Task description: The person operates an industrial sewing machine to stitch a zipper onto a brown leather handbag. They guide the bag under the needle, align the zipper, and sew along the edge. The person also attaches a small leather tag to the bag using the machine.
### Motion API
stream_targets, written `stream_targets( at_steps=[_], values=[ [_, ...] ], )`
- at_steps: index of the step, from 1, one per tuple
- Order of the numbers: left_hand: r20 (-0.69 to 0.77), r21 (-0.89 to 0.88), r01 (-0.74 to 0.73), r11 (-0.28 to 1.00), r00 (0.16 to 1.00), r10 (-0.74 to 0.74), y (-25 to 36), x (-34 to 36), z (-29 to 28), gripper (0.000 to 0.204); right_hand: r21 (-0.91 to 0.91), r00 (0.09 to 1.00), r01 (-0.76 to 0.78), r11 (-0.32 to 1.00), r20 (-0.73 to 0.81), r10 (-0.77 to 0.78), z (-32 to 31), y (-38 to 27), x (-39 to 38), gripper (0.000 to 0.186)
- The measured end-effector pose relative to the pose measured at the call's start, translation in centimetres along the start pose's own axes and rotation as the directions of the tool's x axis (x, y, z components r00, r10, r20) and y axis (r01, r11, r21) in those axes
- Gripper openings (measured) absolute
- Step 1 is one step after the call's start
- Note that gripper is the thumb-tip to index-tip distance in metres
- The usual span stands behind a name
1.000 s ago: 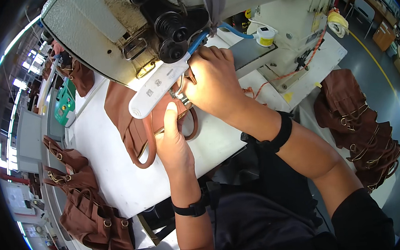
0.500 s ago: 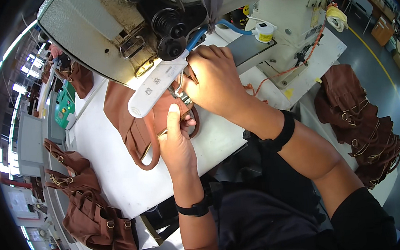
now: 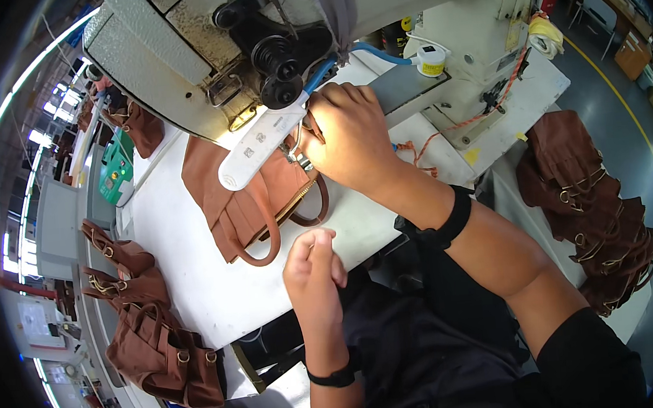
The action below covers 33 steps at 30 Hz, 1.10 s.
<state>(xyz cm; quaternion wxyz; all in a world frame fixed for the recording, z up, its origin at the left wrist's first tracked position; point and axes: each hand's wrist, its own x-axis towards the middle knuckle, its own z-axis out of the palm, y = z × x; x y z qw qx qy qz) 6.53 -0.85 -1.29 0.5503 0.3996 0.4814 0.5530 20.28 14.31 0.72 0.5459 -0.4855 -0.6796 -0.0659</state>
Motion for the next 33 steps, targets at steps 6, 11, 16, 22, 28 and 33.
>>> stream_targets(
  at_steps=[6,11,16,22,28,33],
  values=[
    [0.168,0.872,-0.439,0.216,0.684,0.71,4.3,1.9,0.7,0.014,0.003,0.995,0.079,0.997,-0.068,-0.079,0.3,0.8,0.0,0.016],
    [0.28,0.858,-0.486,0.163,0.711,0.645,5.2,7.3,0.8,0.021,-0.023,0.997,0.058,0.998,-0.042,-0.059,0.3,0.7,-0.1,0.019],
    [0.298,0.838,-0.495,0.23,0.768,0.567,5.6,8.0,0.4,0.017,-0.031,0.994,0.081,0.996,-0.069,-0.083,0.1,0.8,-0.1,0.019],
    [0.216,0.851,-0.431,0.3,0.808,0.548,5.5,9.7,-1.1,0.033,-0.026,0.995,0.086,0.996,-0.054,-0.087,0.1,0.6,-0.1,0.02],
    [0.229,0.895,-0.403,0.19,0.782,0.579,5.7,9.9,-1.0,0.038,-0.023,0.996,0.079,0.997,-0.034,-0.079,0.2,0.6,0.1,0.02],
    [0.308,0.889,-0.458,0.023,0.634,0.709,5.0,7.9,-0.8,0.042,-0.045,0.996,0.085,0.995,-0.036,-0.086,0.0,0.8,0.0,0.021]
  ],
)
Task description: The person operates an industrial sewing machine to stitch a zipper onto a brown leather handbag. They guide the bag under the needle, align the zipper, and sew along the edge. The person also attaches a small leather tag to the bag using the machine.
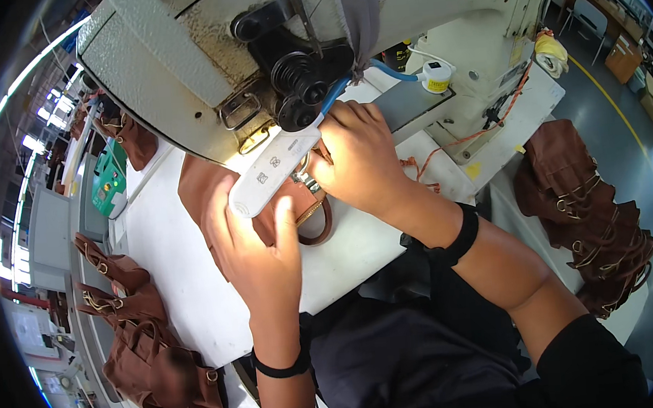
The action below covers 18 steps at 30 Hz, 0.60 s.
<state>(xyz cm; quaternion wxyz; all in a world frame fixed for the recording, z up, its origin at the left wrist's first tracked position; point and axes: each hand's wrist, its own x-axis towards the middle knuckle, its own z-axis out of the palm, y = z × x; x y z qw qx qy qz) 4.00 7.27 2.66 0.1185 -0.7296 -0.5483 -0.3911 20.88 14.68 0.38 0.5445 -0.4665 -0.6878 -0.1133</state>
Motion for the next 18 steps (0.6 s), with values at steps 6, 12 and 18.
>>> stream_targets(
  at_steps=[6,12,18],
  values=[
    [0.115,-0.193,-0.179,0.965,0.972,0.203,-0.2,-1.7,1.5,0.038,0.025,1.0,0.006,1.0,-0.024,-0.005,0.4,-0.2,-0.2,0.021],
    [-0.014,-0.094,-0.315,0.944,0.949,0.315,-0.7,-1.6,1.4,0.037,-0.027,1.0,0.007,1.0,-0.008,-0.007,0.2,0.0,-0.1,0.022],
    [0.01,-0.056,-0.41,0.91,0.912,0.411,-0.6,-0.8,0.5,0.035,-0.02,1.0,0.003,1.0,-0.001,-0.003,-0.3,0.5,-0.1,0.024]
  ],
)
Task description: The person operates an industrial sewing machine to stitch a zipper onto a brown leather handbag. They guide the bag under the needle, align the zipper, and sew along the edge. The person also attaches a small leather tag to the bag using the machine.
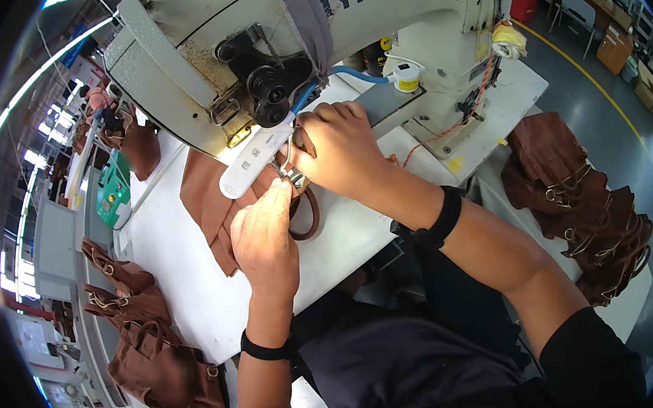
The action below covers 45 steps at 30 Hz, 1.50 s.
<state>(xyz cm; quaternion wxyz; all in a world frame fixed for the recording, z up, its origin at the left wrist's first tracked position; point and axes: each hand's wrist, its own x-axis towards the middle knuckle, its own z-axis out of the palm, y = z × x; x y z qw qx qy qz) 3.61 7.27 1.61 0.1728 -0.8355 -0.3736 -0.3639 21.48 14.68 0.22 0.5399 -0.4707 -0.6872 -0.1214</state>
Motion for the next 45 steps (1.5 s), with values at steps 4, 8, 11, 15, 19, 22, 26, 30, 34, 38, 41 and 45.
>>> stream_targets(
  at_steps=[4,8,11,15,19,22,26,30,34,38,41,45],
  values=[
    [0.022,0.032,-0.032,0.999,0.999,0.031,-0.3,0.4,-0.4,0.037,0.118,0.993,0.025,0.993,0.108,-0.037,-5.2,-0.1,-0.1,0.024],
    [0.05,0.007,-0.014,1.0,0.999,0.013,0.0,0.5,-0.9,0.039,0.193,0.982,0.158,0.969,0.075,-0.175,-15.5,1.5,3.5,0.03],
    [0.072,0.053,0.013,0.999,0.997,-0.017,-0.1,-0.1,-1.1,0.04,0.02,0.972,0.146,0.989,-0.188,-0.14,-20.7,6.6,8.7,0.028],
    [0.072,0.055,0.025,0.998,0.997,-0.029,0.5,0.7,-0.6,0.04,-0.09,0.944,-0.162,0.983,-0.305,0.128,-25.7,16.2,17.4,0.033],
    [0.067,0.072,0.018,0.997,0.998,-0.023,0.5,1.0,-0.6,0.04,-0.12,0.8,-0.597,0.793,-0.168,0.576,-25.7,20.3,22.4,0.035],
    [0.058,0.07,0.039,0.997,0.997,-0.043,0.4,0.8,-0.7,0.039,0.017,0.683,-0.725,0.688,-0.108,0.722,-24.7,20.5,22.6,0.036],
    [0.025,0.058,0.039,0.998,0.999,-0.041,0.1,0.8,-0.5,0.037,0.212,0.846,-0.485,0.848,-0.131,0.517,-24.2,21.1,20.2,0.037],
    [0.015,0.045,0.048,0.998,0.999,-0.049,0.2,0.8,-0.4,0.036,0.232,0.865,-0.433,0.871,-0.166,0.474,-24.6,23.1,19.7,0.037],
    [0.022,0.042,0.056,0.998,0.998,-0.057,0.2,0.9,-0.4,0.037,0.251,0.842,-0.461,0.851,-0.177,0.509,-24.4,23.2,19.7,0.036],
    [0.024,0.028,0.068,0.997,0.997,-0.069,0.3,1.0,-0.5,0.041,0.282,0.844,-0.454,0.845,-0.168,0.51,-24.3,23.1,19.5,0.036],
    [0.02,0.027,0.066,0.997,0.998,-0.067,0.3,0.9,-0.5,0.041,0.285,0.859,-0.423,0.86,-0.174,0.481,-24.3,22.9,19.4,0.036],
    [0.047,0.038,0.056,0.998,0.997,-0.058,0.4,1.3,-0.8,0.04,0.263,0.849,-0.44,0.859,-0.19,0.493,-24.2,22.6,19.3,0.036]
  ],
)
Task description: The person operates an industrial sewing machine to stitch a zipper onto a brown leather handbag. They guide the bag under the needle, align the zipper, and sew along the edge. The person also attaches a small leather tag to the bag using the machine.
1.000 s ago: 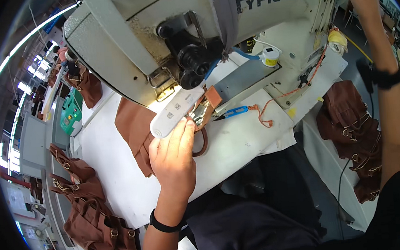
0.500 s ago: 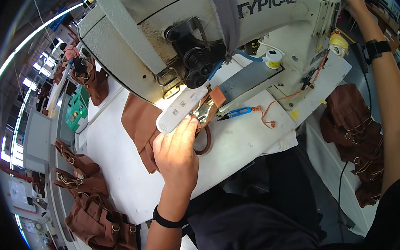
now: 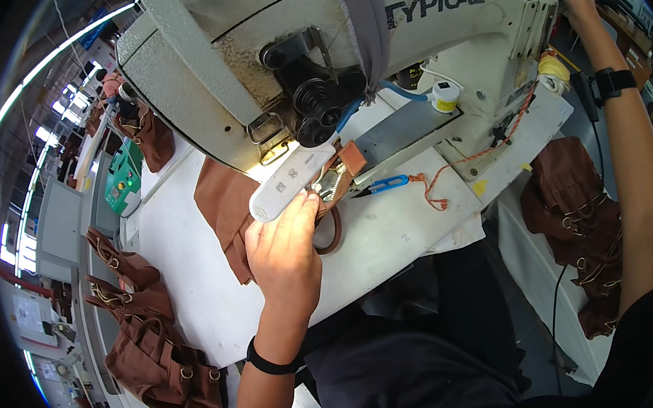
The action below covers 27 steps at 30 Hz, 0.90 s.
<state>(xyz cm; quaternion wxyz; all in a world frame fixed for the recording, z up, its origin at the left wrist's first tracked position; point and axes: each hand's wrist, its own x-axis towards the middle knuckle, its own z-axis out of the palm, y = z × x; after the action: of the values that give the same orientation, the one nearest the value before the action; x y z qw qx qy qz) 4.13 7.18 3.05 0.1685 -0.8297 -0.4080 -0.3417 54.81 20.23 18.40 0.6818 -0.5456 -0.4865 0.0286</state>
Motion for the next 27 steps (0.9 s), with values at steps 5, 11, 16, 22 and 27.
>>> stream_targets(
  at_steps=[5,11,16,22,27],
  values=[
    [0.017,0.017,-0.001,1.0,1.0,0.001,0.1,0.0,-0.1,0.039,0.061,0.999,0.042,0.997,0.004,-0.043,0.1,0.2,-0.4,0.034],
    [0.0,0.007,-0.004,1.0,1.0,0.004,0.0,-0.1,0.1,0.042,0.145,0.993,0.117,0.982,-0.046,-0.112,-0.2,2.4,-0.1,0.033],
    [-0.013,-0.001,0.013,1.0,1.0,-0.013,0.1,-0.5,0.6,0.043,0.169,0.99,0.123,0.978,-0.095,-0.108,-0.2,3.3,0.3,0.035],
    [-0.01,0.001,0.058,0.998,0.998,-0.058,0.1,-1.4,0.8,0.044,-0.123,0.993,-0.086,0.989,0.072,0.095,-0.8,0.4,2.2,0.034],
    [-0.047,-0.014,0.067,0.998,0.997,-0.068,0.4,-1.6,1.1,0.043,-0.091,0.967,-0.165,0.982,0.181,0.179,0.2,0.5,3.6,0.034]
  ],
)
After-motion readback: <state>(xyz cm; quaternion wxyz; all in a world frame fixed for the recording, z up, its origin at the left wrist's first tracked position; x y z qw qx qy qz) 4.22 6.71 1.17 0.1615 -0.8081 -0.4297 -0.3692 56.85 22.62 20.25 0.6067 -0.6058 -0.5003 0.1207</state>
